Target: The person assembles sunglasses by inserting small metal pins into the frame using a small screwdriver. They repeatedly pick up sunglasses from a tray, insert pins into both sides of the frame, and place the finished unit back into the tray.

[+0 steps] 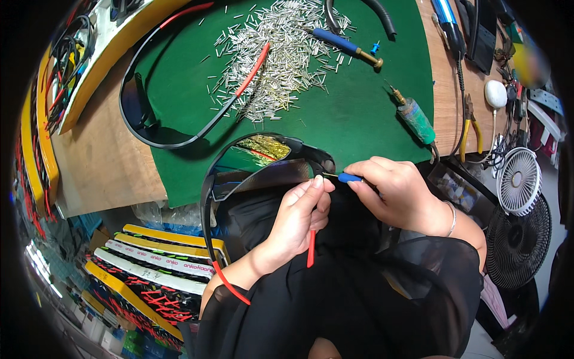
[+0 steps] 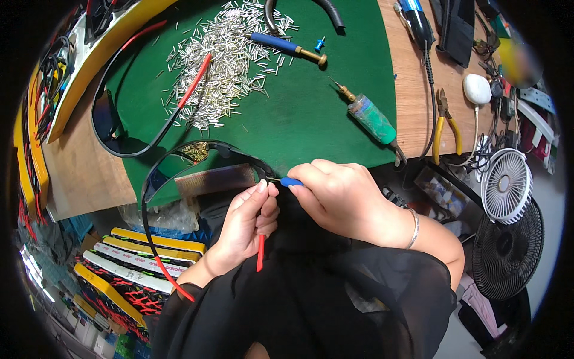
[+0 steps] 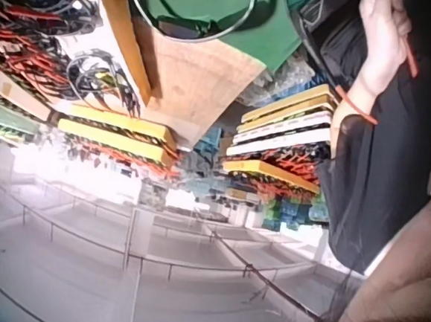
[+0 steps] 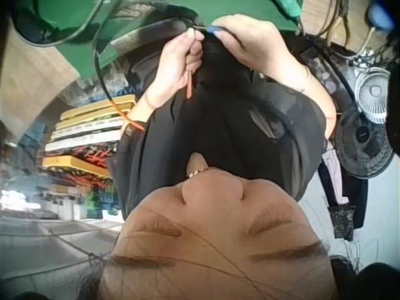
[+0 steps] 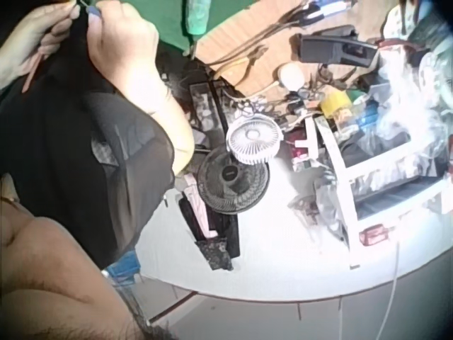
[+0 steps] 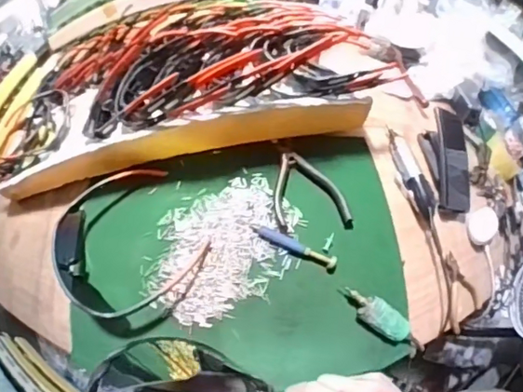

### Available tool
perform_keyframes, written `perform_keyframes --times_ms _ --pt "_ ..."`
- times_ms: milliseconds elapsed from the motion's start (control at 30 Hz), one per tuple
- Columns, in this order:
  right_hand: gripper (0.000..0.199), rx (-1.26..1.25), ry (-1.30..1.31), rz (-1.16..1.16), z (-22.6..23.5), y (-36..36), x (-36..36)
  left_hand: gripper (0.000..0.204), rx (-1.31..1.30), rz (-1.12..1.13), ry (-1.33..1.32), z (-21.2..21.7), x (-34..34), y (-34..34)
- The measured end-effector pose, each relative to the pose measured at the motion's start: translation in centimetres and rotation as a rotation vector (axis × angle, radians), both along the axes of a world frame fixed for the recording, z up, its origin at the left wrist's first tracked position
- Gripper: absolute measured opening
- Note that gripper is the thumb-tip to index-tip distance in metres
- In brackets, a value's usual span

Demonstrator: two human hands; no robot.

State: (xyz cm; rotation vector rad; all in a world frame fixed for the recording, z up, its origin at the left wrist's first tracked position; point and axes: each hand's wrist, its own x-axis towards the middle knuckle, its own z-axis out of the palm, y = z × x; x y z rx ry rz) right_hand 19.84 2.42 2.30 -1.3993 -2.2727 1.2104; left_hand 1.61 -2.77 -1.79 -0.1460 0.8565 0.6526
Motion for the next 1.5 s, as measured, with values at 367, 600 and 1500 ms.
perform_keyframes --times_ms 367,600,1500 --pt "0.01 0.047 0.028 -0.039 -0.3 -0.1 -0.4 0.023 -0.03 0.014 -0.008 0.1 0.0 0.0" --pt "0.015 0.076 -0.035 0.014 0.3 0.2 -0.6 0.023 -0.018 0.029 -0.025 -0.1 -0.1 -0.1" --pt "0.013 0.002 -0.144 0.043 0.6 0.4 -2.2 0.033 0.052 -0.13 -0.123 -1.5 -0.5 0.4"
